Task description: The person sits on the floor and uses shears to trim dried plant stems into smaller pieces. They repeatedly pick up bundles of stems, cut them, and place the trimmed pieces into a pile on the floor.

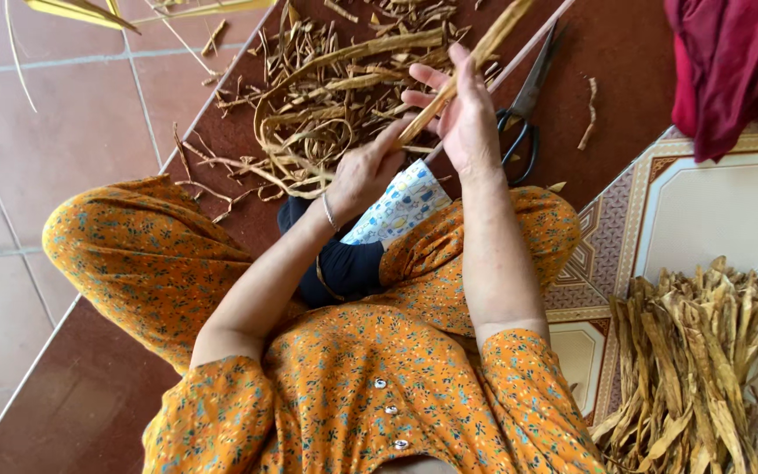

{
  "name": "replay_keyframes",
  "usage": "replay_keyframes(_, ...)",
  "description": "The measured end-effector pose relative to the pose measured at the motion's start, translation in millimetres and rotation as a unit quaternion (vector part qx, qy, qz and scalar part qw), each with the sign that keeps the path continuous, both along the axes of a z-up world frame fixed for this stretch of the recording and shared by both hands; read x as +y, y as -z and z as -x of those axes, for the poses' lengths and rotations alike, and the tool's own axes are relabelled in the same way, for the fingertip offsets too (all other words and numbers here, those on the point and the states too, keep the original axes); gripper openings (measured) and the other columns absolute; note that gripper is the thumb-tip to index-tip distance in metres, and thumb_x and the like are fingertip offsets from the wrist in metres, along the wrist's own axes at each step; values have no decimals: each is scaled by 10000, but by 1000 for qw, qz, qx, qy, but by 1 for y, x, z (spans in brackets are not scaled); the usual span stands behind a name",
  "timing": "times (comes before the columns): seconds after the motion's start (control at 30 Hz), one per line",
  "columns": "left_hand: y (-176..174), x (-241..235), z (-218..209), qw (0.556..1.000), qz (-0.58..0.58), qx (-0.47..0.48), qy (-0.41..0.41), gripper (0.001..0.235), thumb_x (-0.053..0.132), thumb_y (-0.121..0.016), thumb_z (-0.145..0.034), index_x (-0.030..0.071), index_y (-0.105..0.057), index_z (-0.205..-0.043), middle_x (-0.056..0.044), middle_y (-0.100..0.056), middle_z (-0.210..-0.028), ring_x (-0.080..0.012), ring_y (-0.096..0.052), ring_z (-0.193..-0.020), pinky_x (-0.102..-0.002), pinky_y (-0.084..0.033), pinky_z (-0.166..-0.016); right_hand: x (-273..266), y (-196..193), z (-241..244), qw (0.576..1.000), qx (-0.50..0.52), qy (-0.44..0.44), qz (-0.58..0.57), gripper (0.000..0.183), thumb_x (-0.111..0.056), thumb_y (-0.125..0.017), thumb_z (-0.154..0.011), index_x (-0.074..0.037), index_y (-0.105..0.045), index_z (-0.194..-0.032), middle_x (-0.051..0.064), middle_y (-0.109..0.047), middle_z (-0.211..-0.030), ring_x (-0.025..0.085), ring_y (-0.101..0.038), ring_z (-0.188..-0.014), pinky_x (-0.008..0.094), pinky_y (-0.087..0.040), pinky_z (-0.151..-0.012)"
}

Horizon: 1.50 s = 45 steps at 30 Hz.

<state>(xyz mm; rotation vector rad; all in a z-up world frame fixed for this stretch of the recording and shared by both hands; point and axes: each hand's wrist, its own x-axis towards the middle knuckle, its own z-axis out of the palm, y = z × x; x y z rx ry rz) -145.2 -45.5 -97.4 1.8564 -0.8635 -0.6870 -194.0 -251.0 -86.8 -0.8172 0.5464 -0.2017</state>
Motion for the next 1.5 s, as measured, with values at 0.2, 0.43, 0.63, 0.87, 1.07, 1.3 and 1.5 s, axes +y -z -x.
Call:
replay_keyframes(0.2,-6,6,7,998,-16,-57,2,466,145,-624,-1021,132,-514,-1473,-174,-723,-834,-333,-734,-743,-446,-574,-658,3,2,9,998,-36,43,20,504,-383,-467,-1105,-12,-523,-1442,189,-743,-1173,285,-756,-991,455,-653,-889)
replay_keyframes(0.43,11,13,13,989,21,-147,-29,372,189,-670,-984,87,-652,-1341,-102,-590,-902,-249,-588,-824,-371,-514,-704,-9,7,16,982,-139,83,-92,420,-287,-498,-1182,10,-514,-1479,159,-722,-1080,244,-710,-923,493,-635,-898)
replay_keyframes(0.63,19,13,13,997,3,-57,-57,382,282,-679,-1055,59,-662,-1365,-77,-530,-958,-188,-530,-859,-336,-496,-723,-8,-13,9,987,-99,91,-82,470,-184,-486,-1060,-36,-431,-1503,187,-736,-1134,263,-738,-987,479,-627,-954)
replay_keyframes(0.87,52,27,8,971,-218,11,97,288,348,-590,-1075,72,-658,-1125,-57,-643,-834,-168,-589,-685,-323,-517,-606,-30,4,24,972,-121,149,-133,451,-64,-513,-1079,44,-480,-1516,131,-705,-1009,160,-616,-763,316,-539,-691)
replay_keyframes(1.07,66,83,-60,831,-522,-125,149,150,224,-592,-1003,211,-679,-1126,-17,-742,-880,-239,-714,-780,-522,-474,-848,-131,33,92,887,-297,210,-283,395,-108,-470,-1055,-66,-544,-1440,-10,-640,-834,34,-381,-553,204,-330,-522)
replay_keyframes(1.3,26,102,-115,758,-621,-110,167,751,271,-863,-750,313,-550,-1431,-60,-626,-1327,-289,-511,-1321,-729,-256,-1087,-141,25,111,910,-251,140,-298,398,-86,-491,-1054,0,-565,-1435,37,-624,-825,50,-363,-543,194,-313,-498)
replay_keyframes(1.5,71,20,-122,863,-452,-200,100,314,61,-633,-919,193,-720,-1190,-60,-640,-1287,-240,-537,-1261,-525,-381,-1091,-93,17,58,962,-116,123,-216,333,-79,-492,-1106,14,-621,-1398,70,-644,-862,74,-415,-558,212,-356,-483)
